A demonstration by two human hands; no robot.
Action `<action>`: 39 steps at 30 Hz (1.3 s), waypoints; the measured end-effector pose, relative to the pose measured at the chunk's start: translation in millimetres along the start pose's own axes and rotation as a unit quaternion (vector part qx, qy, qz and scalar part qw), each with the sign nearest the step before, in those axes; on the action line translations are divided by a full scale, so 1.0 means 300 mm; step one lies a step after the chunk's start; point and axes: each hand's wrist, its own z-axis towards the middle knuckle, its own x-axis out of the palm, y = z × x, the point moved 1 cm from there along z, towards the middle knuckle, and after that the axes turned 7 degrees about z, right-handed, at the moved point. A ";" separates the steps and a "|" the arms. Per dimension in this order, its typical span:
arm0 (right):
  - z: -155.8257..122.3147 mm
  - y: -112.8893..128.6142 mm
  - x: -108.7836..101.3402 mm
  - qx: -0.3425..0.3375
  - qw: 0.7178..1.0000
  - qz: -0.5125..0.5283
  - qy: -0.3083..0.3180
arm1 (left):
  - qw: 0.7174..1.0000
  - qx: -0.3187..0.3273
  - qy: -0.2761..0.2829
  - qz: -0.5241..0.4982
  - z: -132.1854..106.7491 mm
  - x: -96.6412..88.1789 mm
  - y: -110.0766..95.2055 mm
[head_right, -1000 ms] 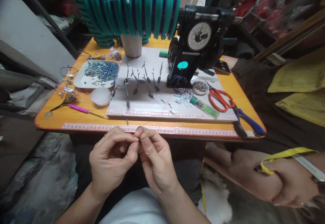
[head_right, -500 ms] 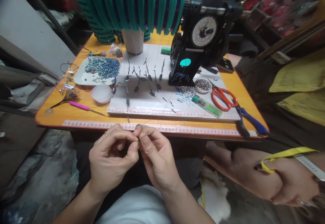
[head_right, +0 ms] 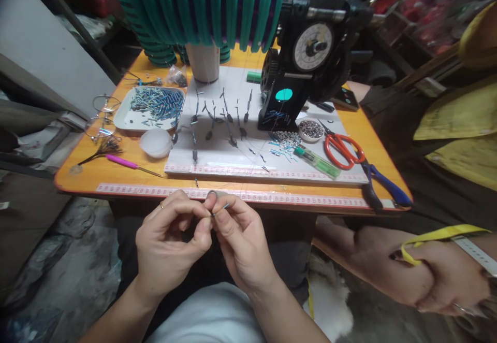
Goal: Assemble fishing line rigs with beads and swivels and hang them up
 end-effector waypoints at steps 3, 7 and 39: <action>0.001 0.000 -0.006 -0.002 1.000 -0.003 -0.001 | 1.000 0.005 0.006 0.011 0.000 -0.003 -0.002; 0.002 0.002 -0.014 -0.015 1.000 -0.019 0.006 | 1.000 0.012 0.015 0.021 0.003 -0.006 -0.005; 0.012 0.035 -0.057 -0.038 0.991 -0.126 -0.021 | 0.970 0.195 -0.028 0.140 0.017 -0.023 0.052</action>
